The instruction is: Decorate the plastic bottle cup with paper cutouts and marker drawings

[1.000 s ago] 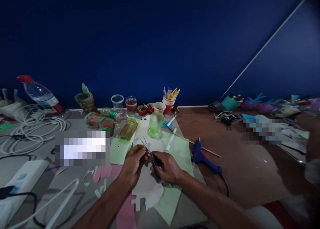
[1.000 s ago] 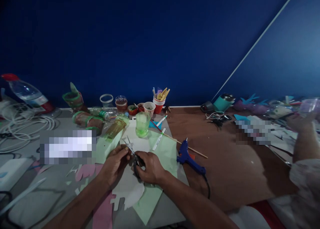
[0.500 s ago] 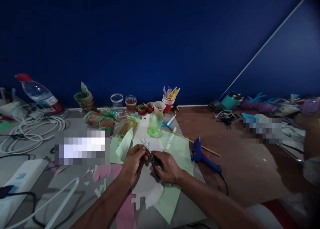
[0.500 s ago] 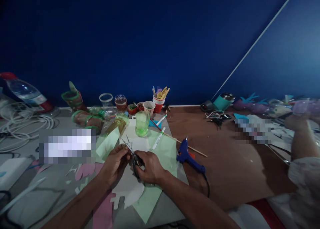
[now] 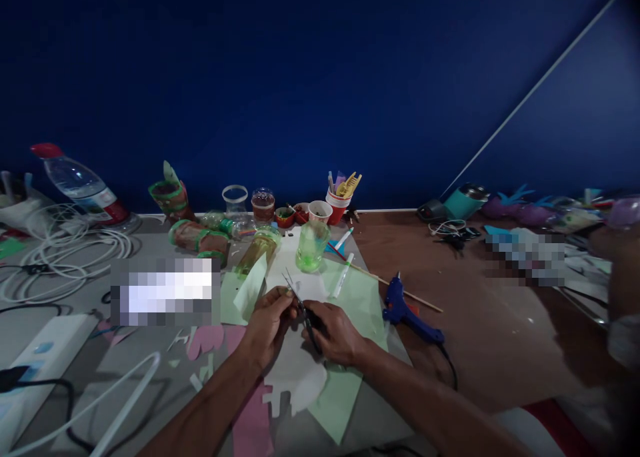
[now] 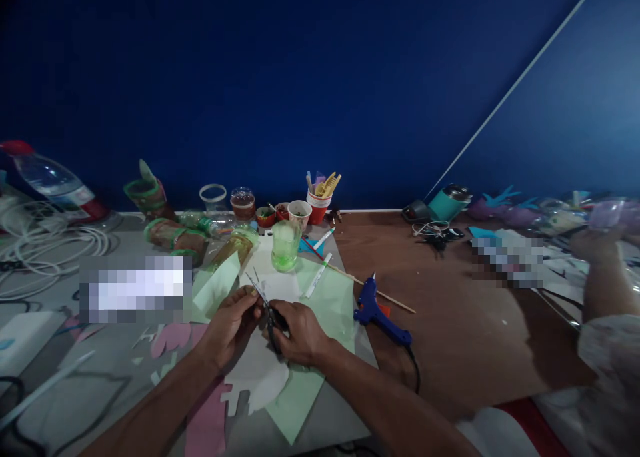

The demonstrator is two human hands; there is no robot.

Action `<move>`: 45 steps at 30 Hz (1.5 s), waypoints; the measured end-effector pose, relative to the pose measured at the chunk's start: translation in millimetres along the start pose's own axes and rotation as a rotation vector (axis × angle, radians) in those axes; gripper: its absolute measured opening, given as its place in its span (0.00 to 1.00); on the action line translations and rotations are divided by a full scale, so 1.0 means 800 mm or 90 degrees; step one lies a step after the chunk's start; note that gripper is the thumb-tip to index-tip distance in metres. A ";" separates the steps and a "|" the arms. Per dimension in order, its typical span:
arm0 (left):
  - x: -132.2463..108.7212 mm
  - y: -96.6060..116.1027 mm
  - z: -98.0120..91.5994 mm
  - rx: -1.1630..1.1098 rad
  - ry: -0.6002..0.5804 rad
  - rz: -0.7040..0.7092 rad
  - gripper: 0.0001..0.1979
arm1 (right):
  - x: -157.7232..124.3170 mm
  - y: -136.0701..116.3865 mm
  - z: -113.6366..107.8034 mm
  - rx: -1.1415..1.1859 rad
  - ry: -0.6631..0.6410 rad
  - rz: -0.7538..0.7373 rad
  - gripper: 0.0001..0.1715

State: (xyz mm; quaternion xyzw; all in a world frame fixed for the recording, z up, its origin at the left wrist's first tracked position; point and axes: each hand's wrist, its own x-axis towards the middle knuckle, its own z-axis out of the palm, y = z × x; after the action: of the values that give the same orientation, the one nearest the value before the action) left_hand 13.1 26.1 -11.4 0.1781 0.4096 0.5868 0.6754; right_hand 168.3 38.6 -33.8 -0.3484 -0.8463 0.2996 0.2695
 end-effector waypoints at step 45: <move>0.005 -0.001 -0.008 0.075 0.013 0.033 0.10 | -0.003 0.006 -0.004 0.051 0.041 0.068 0.16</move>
State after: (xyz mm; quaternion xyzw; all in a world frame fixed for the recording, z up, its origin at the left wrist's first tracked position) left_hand 8.4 28.5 -17.2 0.2219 0.4455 0.5811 0.6439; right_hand 173.9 40.1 -35.6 -0.3917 -0.8048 0.3356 0.2937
